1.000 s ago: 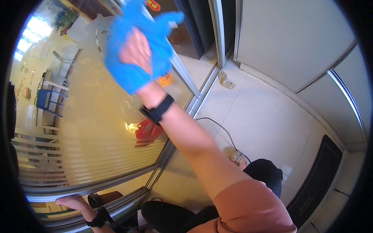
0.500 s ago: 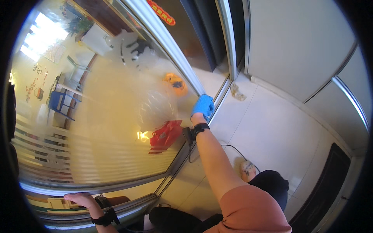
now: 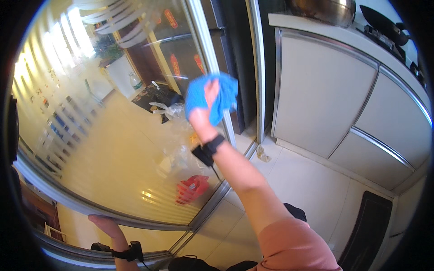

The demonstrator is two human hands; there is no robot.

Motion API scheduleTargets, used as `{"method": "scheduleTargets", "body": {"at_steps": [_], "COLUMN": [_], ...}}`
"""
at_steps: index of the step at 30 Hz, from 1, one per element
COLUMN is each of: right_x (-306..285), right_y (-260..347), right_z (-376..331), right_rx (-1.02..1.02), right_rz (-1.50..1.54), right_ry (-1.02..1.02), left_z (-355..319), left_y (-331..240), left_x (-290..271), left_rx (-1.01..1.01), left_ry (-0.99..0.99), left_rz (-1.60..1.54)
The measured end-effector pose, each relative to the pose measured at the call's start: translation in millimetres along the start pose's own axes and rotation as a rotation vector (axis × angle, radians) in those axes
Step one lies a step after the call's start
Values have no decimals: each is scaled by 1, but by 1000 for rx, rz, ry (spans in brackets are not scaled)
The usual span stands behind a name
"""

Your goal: The person cleans a glass display case door using a blue cloth and a small abrasive pad. They wipe the glass surface and the metal frame repeatedly, moving the cloth and pad along the edges and across the pane.

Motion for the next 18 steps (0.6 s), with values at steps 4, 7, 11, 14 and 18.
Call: {"method": "scheduleTargets", "body": {"at_steps": [4,7,11,14,18], "right_x": [32,44,34,-14,26], "right_y": [151,258,326,327,231], "right_z": [83,59,-62,-129,-53], "right_rx": [-321,-619,-1031,-1213,-526], "right_rz": [-24,-109,-134,340,466], "right_ry": [23,69,300,444,1013], "left_z": [-6,-13,-16,-13,-14], "left_y": [-10,-22,-26,-25,-29], "left_x": [18,26,29,29,31], "left_rx": [171,295,312,247,281], "left_ry": [236,318,343,365,392], "left_rz": [-150,-61,41,-65,-87]}}
Point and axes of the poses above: each hand's wrist, its own z-axis towards the middle knuckle, its own x-axis out of the palm, y = z × x, the point moved 10 cm from there along z, towards the middle knuckle, and after that the axes turned 9 degrees about -y, right-handed, at the moved point
